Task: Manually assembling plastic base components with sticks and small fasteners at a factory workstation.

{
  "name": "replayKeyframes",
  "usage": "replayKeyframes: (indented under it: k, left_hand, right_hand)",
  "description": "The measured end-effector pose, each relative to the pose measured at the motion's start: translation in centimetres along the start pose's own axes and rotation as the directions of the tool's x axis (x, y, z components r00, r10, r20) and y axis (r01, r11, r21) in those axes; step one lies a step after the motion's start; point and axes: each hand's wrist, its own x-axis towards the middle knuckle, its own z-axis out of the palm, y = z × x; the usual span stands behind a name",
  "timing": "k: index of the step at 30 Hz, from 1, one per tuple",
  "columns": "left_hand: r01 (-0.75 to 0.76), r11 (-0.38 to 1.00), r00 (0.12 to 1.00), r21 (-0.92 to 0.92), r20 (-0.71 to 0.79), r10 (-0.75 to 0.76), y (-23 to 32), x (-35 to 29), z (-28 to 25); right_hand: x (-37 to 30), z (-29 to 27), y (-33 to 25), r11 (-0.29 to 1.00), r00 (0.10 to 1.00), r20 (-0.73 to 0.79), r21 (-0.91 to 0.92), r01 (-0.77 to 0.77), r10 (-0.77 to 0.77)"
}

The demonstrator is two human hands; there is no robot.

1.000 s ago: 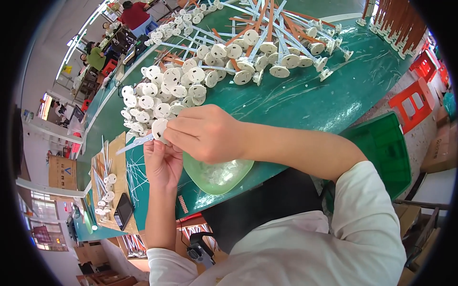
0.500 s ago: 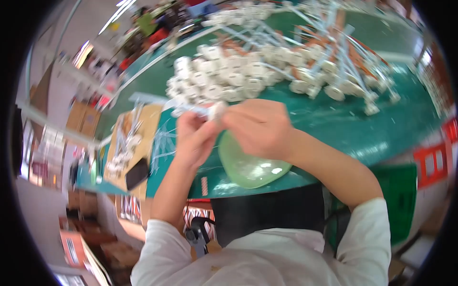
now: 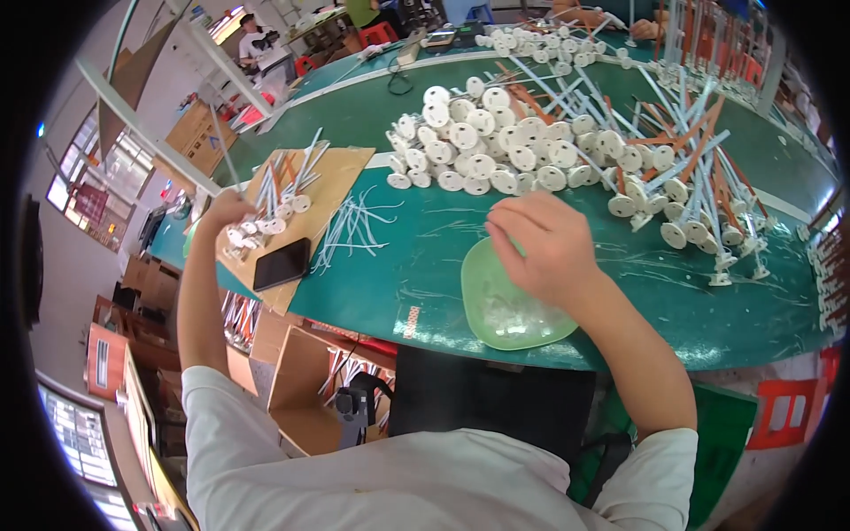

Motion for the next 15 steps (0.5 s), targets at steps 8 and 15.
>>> replayKeyframes:
  k: [8, 15]
  left_hand:
    - [-0.125, 0.964, 0.958, 0.236, -0.224, 0.179, 12.9, -3.7, 0.3]
    - [-0.536, 0.02, 0.798, -0.844, -0.499, 0.337, 35.2, -10.2, 4.8]
  right_hand:
    - [-1.7, -0.5, 1.9, 0.994, 0.992, 0.108, -0.093, -0.062, 0.072]
    - [1.2, -0.3, 2.0, 0.965, 0.95, 0.175, -0.092, -0.245, 0.258]
